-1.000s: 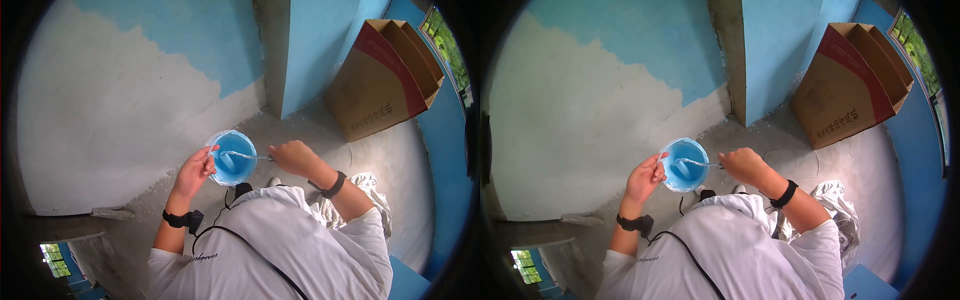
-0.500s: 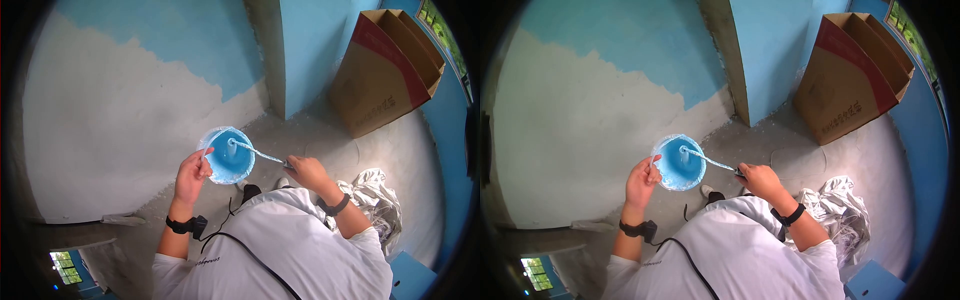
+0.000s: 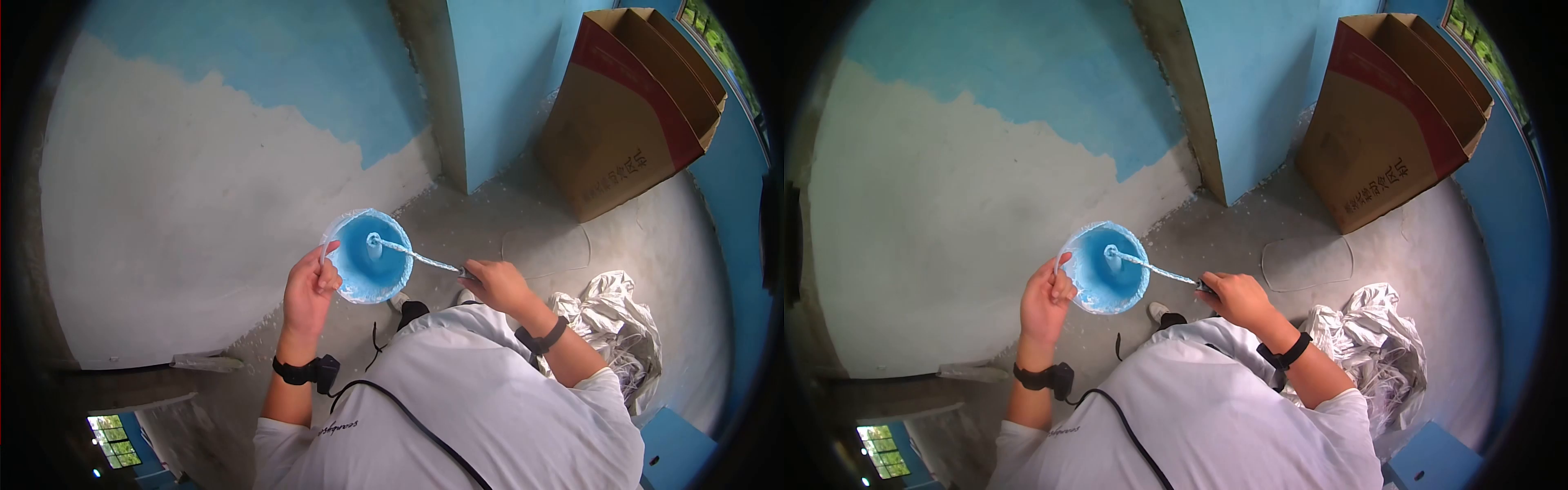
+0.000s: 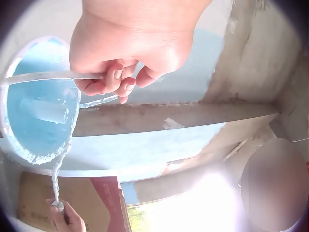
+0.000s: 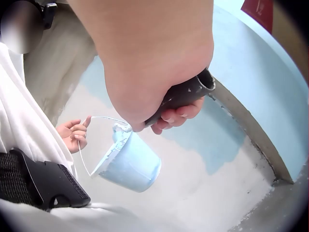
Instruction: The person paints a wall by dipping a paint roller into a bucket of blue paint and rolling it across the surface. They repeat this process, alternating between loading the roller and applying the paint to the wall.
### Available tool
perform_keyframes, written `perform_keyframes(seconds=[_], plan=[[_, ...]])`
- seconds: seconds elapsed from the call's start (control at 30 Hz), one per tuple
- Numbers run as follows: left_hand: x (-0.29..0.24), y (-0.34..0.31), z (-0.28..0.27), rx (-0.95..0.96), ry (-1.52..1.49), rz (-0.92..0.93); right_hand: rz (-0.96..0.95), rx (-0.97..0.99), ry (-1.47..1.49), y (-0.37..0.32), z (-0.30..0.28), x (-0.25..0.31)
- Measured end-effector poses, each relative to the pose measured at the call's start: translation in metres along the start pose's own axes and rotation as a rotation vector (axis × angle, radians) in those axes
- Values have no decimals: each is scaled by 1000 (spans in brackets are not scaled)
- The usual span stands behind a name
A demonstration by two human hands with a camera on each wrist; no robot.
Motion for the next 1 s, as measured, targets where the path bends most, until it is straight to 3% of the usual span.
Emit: perform_keyframes(seconds=[0.43,0.5,0.7,0.8,0.97,1.0], plan=[[3,8,-6,-49,-12,30,-3,9,85,7,5,-3],[0,6,-9,-67,-37,74,35,79,5,9,11,-5],[-7,0,-12,-73,-32,83,-48,55,74,22,16,-3],[-10,-1,-12,-94,-16,51,-51,136,-58,40,16,-1],[-9,-11,1,-119,-23,154,-176,101,-49,52,-4,-3],[-11,-15,4,-123,-25,171,-126,142,-33,53,-4,-5]])
Point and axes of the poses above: each hand's wrist, its own y-axis towards the middle knuckle, its own z-axis out of the palm, x = y × z, the point moved 4 cm from there along y, towards the middle knuckle, and after that the axes turned 7 degrees about -x, right-handed, at the moved point
